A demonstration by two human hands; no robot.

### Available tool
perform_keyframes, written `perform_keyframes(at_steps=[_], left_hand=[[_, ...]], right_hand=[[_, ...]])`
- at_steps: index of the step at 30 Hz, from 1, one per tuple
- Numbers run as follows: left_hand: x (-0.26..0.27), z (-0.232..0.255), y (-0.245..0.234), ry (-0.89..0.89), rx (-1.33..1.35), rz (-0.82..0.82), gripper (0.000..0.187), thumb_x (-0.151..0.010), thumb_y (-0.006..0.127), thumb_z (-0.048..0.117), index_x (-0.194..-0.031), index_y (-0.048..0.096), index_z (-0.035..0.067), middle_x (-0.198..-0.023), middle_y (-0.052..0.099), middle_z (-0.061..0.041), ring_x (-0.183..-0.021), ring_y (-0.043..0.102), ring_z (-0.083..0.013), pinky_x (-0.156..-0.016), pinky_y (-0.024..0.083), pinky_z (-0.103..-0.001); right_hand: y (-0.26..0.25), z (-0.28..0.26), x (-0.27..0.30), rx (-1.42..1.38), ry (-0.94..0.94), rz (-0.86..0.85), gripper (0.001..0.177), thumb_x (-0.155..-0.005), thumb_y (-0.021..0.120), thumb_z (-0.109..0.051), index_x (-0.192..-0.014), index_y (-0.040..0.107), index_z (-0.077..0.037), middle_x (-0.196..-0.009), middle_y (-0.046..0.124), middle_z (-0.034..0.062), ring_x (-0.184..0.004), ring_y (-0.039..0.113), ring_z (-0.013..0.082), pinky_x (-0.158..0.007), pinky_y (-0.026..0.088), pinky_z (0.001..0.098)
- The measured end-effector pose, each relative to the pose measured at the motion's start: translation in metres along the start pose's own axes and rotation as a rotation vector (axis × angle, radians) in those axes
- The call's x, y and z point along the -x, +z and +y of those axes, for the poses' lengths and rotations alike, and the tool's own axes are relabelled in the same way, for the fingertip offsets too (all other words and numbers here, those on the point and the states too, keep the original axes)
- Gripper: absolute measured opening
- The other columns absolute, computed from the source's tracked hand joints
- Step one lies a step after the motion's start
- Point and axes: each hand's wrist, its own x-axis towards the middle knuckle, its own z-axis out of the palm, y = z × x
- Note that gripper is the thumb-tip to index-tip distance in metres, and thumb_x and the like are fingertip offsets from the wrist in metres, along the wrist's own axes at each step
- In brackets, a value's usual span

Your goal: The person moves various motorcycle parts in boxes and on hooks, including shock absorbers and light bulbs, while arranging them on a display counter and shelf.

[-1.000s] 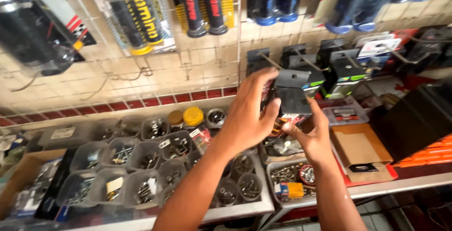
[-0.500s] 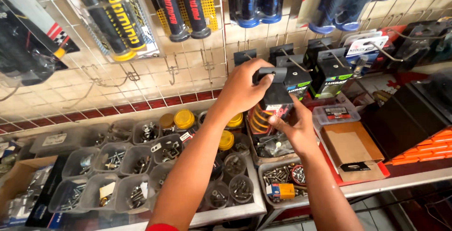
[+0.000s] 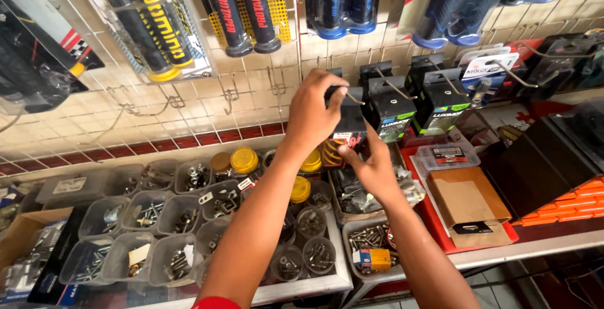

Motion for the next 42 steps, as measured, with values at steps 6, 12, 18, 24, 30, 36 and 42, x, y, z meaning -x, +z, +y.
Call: perform_keyframes(at_steps=[6,12,18,24,30,36,42], left_hand=[[-0.005,-0.01,0.012,-0.076,0.01,0.088,0.011,-0.089,0.074,0.007,-0.099,0.069,0.007,-0.099,0.071,-0.013,-0.095,0.069,-0.0368,-0.082,0.053,-0.045],[0.002,-0.012,0.021,-0.089,-0.004,0.189,0.01,-0.09,0.073,0.006,-0.098,0.067,0.006,-0.098,0.071,-0.013,-0.097,0.068,-0.0376,-0.083,0.052,-0.045],[0.016,-0.014,0.03,-0.079,-0.11,0.319,0.026,-0.091,0.074,0.014,-0.111,0.061,0.003,-0.106,0.065,-0.022,-0.104,0.063,-0.0434,-0.091,0.049,-0.048],[0.031,-0.02,0.038,-0.489,0.203,0.096,0.045,-0.103,0.054,0.025,-0.141,0.044,0.002,-0.131,0.062,-0.029,-0.124,0.058,-0.0482,-0.102,0.045,-0.05],[0.033,-0.031,0.039,-0.535,0.261,-0.007,0.05,-0.105,0.042,0.025,-0.145,0.038,-0.004,-0.142,0.052,-0.032,-0.135,0.048,-0.0484,-0.108,0.039,-0.049],[0.037,-0.065,0.057,-0.513,0.208,-0.044,0.064,-0.108,0.038,0.03,-0.153,0.024,-0.014,-0.162,0.025,-0.035,-0.155,0.019,-0.0428,-0.125,0.017,-0.041],[0.037,-0.078,0.059,-0.479,0.235,-0.07,0.07,-0.11,0.038,0.035,-0.155,0.02,-0.015,-0.164,0.02,-0.036,-0.157,0.012,-0.0422,-0.126,0.014,-0.041]], right_hand=[[0.005,0.007,-0.005,0.22,-0.295,0.06,0.073,-0.092,0.073,-0.001,-0.155,0.036,0.007,-0.146,0.056,0.0257,-0.136,0.053,0.0303,-0.113,0.038,0.0384],[0.014,-0.006,0.003,0.21,-0.176,0.139,0.071,-0.096,0.068,-0.004,-0.158,0.034,0.004,-0.143,0.06,0.0238,-0.13,0.061,0.0259,-0.11,0.045,0.0354],[0.015,-0.018,0.002,0.274,-0.102,0.132,0.088,-0.083,0.08,-0.008,-0.155,0.03,0.002,-0.127,0.065,0.0204,-0.112,0.067,0.0211,-0.099,0.052,0.0329],[0.009,-0.006,-0.014,0.124,-0.202,0.107,0.091,-0.08,0.081,0.001,-0.157,0.033,0.0,-0.151,0.052,0.0182,-0.126,0.059,0.0212,-0.104,0.05,0.0342],[0.008,-0.009,-0.018,0.104,-0.155,0.067,0.092,-0.077,0.078,0.005,-0.159,0.035,-0.002,-0.141,0.058,0.0156,-0.12,0.059,0.019,-0.102,0.049,0.0315],[0.012,-0.008,-0.019,0.059,-0.142,0.048,0.094,-0.078,0.075,0.005,-0.161,0.032,-0.003,-0.141,0.059,0.0143,-0.121,0.059,0.0173,-0.104,0.049,0.0311],[0.014,-0.004,-0.021,0.042,-0.171,0.018,0.094,-0.081,0.075,0.007,-0.163,0.028,-0.004,-0.143,0.058,0.0149,-0.125,0.058,0.0183,-0.109,0.046,0.0316]])
